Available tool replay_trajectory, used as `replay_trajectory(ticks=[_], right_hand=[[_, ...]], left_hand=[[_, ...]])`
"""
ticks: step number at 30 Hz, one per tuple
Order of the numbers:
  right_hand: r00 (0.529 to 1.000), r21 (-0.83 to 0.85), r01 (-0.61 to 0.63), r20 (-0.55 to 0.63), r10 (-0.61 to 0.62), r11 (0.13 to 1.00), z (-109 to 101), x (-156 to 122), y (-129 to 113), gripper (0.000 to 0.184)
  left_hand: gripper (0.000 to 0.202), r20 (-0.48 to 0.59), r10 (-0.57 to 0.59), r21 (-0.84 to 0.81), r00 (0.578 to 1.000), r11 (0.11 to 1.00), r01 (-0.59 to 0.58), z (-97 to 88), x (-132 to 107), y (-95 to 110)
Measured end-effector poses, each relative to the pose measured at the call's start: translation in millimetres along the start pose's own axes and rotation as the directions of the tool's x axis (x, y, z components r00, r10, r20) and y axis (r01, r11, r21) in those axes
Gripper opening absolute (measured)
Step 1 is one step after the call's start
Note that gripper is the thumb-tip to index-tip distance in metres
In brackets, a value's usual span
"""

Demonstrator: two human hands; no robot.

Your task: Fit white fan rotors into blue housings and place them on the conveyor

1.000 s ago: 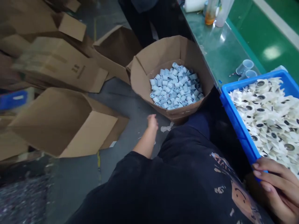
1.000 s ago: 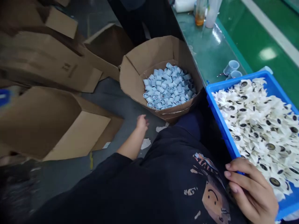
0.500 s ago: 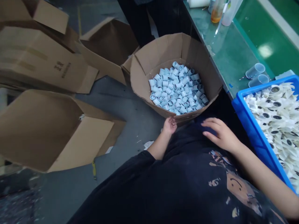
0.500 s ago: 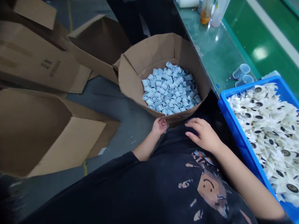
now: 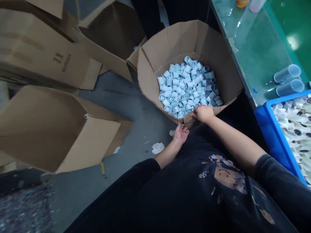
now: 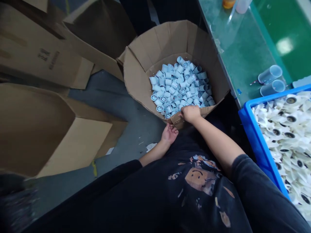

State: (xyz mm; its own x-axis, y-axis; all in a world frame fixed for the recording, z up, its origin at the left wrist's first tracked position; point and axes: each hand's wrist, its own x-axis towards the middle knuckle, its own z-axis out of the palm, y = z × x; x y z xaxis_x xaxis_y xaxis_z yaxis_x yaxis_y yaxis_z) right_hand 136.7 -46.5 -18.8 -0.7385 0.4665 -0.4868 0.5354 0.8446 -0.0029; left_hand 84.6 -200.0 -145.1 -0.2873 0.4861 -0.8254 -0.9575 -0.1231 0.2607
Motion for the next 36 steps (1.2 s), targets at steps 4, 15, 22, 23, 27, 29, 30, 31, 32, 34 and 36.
replay_trajectory(ticks=[4,15,22,23,27,29,30,31,32,34,36], right_hand=[[0.998,0.018,0.034,0.048,-0.034,0.999,-2.8,17.1,2.5,0.035],[0.994,0.067,0.092,-0.066,-0.087,0.994,12.9,12.0,13.6,0.036],[0.967,0.097,0.150,-0.221,-0.125,0.984,38.4,-10.6,21.1,0.040],[0.963,0.098,0.157,-0.235,-0.131,0.983,41.4,-13.1,20.2,0.041],[0.947,0.088,0.256,-0.224,-0.231,0.963,55.2,-30.9,8.8,0.035],[0.938,0.078,0.303,-0.203,-0.282,0.950,62.3,-41.6,-0.1,0.033],[0.938,0.073,0.302,-0.200,-0.282,0.951,65.5,-45.7,-4.7,0.032],[0.942,0.067,0.287,-0.200,-0.269,0.956,68.1,-48.3,-9.1,0.034],[0.947,0.063,0.267,-0.201,-0.250,0.962,70.1,-49.2,-13.2,0.039],[0.956,0.058,0.233,-0.197,-0.218,0.971,71.5,-45.9,-20.9,0.045],[0.962,0.060,0.218,-0.180,-0.204,0.974,69.1,-37.2,-29.0,0.044]], left_hand=[[0.024,-0.022,0.014,0.020,1.000,1.000,-0.014,-2.1,-4.3,-1.0],[0.026,-0.038,0.087,0.324,0.996,0.943,-0.070,7.3,-15.9,3.6],[0.009,0.070,0.224,0.754,0.972,0.627,-0.198,1.5,-63.7,54.3],[0.013,0.121,0.262,0.800,0.958,0.545,-0.250,6.0,-69.3,65.6],[0.021,0.604,0.155,0.773,0.782,-0.353,-0.527,47.1,-62.0,93.6],[0.025,0.681,-0.012,0.563,0.732,-0.631,-0.534,71.7,-45.1,95.2],[0.029,0.677,-0.033,0.535,0.736,-0.664,-0.522,82.3,-36.3,94.4],[0.033,0.669,-0.033,0.531,0.742,-0.678,-0.509,91.4,-28.4,93.2],[0.037,0.666,-0.035,0.512,0.745,-0.704,-0.492,98.7,-21.6,92.3],[0.039,0.662,-0.048,0.470,0.748,-0.750,-0.464,108.9,-12.4,91.8],[0.039,0.655,-0.068,0.434,0.753,-0.782,-0.448,115.0,-7.8,93.0]])
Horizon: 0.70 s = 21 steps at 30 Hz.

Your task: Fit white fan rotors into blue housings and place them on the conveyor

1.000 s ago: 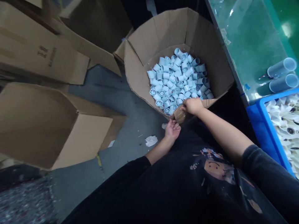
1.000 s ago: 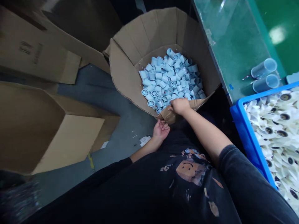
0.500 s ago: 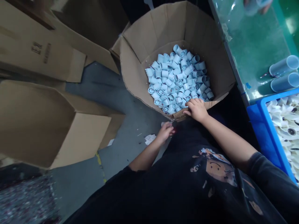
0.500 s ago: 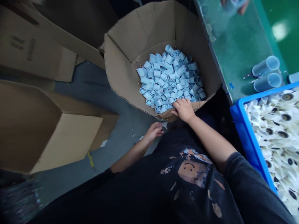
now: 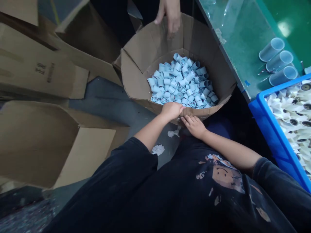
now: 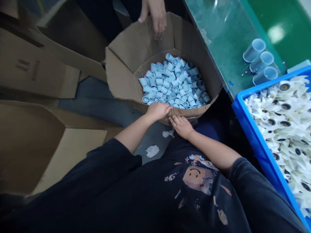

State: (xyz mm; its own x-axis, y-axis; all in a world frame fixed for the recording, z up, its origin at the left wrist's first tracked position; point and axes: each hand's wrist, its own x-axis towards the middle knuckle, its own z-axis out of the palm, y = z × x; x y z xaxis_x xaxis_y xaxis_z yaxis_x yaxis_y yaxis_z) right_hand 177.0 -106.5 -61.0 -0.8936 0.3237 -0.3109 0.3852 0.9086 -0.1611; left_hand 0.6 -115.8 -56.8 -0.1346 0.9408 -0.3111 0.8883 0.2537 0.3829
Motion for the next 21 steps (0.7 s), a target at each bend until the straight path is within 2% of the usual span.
replay_trajectory(ticks=[5,8,11,16,19,21], right_hand=[[0.990,-0.001,-0.082,0.113,0.081,0.997,-10.4,32.5,-21.3,0.038],[0.965,-0.014,-0.164,0.205,0.163,0.986,-17.8,43.4,-32.6,0.038],[0.932,-0.009,-0.199,0.307,0.192,0.980,-23.0,51.7,-35.0,0.038],[0.871,0.048,-0.181,0.472,0.137,0.982,-30.9,68.5,-32.0,0.035],[0.852,0.105,-0.136,0.519,0.062,0.985,-32.9,67.1,-38.7,0.034],[0.847,0.138,-0.109,0.531,0.020,0.984,-32.3,60.3,-44.1,0.034]], left_hand=[[0.040,0.040,0.017,0.074,0.999,0.997,-0.020,-4.3,4.7,-0.3],[0.042,0.051,0.024,0.094,0.998,0.995,-0.028,-3.9,2.5,0.5],[0.044,0.059,0.033,0.103,0.998,0.994,-0.038,-2.8,-0.5,1.1],[0.041,0.103,0.074,0.110,0.992,0.990,-0.085,0.3,5.3,1.9],[0.033,0.131,0.083,0.121,0.988,0.988,-0.099,3.7,22.5,1.8],[0.032,0.100,0.028,0.145,0.995,0.988,-0.043,4.3,40.1,0.0]])
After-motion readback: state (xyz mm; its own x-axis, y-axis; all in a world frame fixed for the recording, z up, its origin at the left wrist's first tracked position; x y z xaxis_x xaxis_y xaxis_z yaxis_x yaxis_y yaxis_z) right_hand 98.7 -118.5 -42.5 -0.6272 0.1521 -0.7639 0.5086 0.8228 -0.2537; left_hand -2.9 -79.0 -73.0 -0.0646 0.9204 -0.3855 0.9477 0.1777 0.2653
